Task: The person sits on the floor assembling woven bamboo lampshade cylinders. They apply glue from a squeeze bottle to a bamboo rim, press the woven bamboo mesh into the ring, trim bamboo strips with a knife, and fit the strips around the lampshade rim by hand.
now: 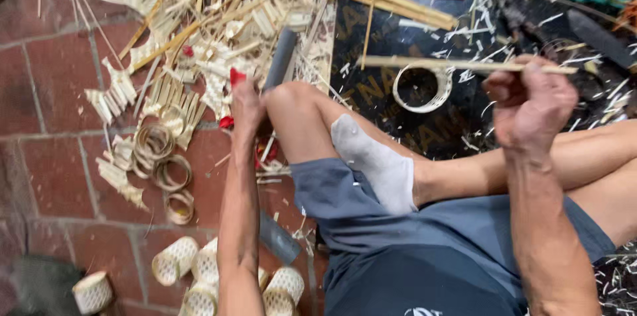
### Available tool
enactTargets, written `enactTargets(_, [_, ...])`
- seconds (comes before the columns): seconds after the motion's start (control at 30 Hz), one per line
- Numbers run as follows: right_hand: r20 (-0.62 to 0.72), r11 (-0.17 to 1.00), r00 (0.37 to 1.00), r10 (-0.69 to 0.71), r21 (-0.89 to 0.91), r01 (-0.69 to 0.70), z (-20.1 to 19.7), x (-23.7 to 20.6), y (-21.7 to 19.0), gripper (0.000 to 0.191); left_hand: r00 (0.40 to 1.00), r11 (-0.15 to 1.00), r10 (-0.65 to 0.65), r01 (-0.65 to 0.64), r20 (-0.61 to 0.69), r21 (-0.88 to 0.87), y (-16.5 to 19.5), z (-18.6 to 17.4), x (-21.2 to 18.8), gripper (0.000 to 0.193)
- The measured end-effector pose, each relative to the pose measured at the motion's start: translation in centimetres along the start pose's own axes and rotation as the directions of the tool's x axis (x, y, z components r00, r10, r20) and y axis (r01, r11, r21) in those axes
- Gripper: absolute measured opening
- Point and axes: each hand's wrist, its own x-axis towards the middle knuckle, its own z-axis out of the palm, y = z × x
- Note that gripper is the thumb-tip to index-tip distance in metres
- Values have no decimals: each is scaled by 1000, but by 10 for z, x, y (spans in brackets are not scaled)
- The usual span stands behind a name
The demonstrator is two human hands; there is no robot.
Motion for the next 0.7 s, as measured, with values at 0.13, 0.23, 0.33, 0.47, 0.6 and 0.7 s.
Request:
enactTargets(0.13, [24,999,999,-26,22,25,7,-22,0,8,997,997,-28,23,-72,-72,-18,26,-20,33])
enactTargets(0.23, [32,998,997,-64,15,63,12,-39,-9,12,988,991,-36,17,-148,-131,-2,-1,-32,38])
enactTargets(0.33, [72,997,994,-79,17,78,15,-57,-14,17,986,849,-51,-40,-157,-527,31,-31,-56,46])
enactTargets(0.47, [131,988,981,-139,-48,147,21,-76,-18,20,984,444,105,81,142,-892,108,-14,-111,60])
enactTargets(0.6, [84,957,971,-222,-170,233,13,-101,-38,22,962,121,190,173,194,-977,168,2,-146,68])
enactTargets(0.7, [147,902,935,-322,-253,351,-13,-125,-56,30,965,194,230,85,130,-977,194,3,-157,68])
